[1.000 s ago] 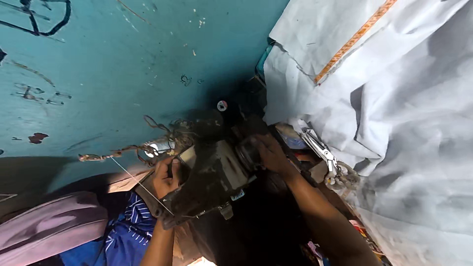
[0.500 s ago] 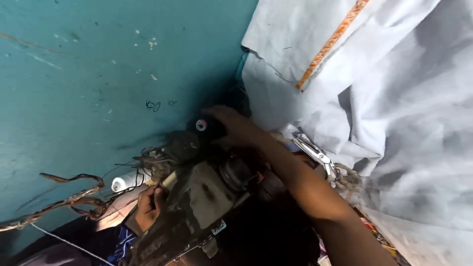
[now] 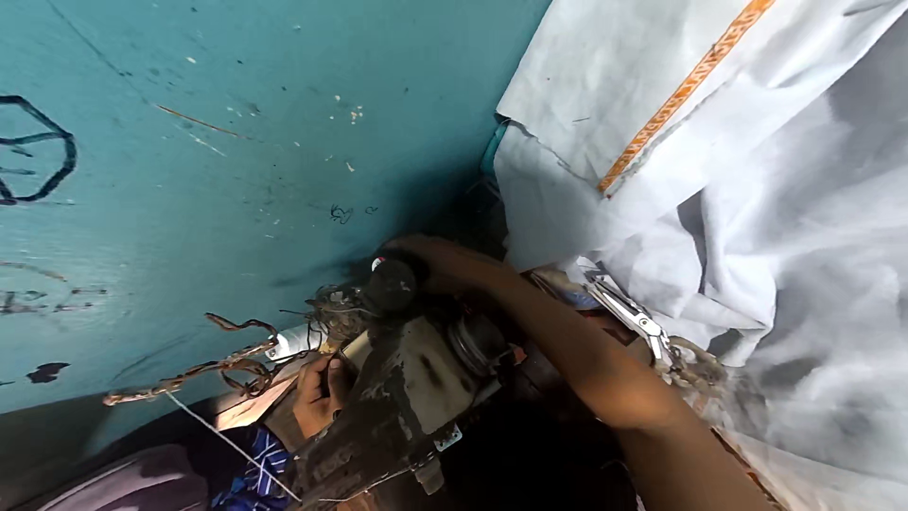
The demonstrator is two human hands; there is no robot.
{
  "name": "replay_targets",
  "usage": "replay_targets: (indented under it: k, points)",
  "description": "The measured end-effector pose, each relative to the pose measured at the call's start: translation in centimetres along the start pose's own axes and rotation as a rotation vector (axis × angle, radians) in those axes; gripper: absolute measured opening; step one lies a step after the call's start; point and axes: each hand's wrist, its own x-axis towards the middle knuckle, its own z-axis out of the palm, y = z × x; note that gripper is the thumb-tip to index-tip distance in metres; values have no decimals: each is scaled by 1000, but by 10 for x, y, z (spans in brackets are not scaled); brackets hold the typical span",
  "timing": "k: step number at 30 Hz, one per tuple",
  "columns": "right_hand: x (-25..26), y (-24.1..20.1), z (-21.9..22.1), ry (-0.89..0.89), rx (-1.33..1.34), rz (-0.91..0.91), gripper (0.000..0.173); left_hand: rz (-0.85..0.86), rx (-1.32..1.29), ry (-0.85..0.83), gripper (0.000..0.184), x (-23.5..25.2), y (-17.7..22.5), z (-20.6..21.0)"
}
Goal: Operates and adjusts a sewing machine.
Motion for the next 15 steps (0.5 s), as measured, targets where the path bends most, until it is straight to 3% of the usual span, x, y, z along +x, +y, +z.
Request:
replay_targets:
  k: [7,15]
  points:
    - [-1,3,-4,-55,-62,110,82,12,-79,6,28,0,-5,1]
    - [3,16,-2,-120,-112,8,80,27,-10,4,29,-3,-10,1]
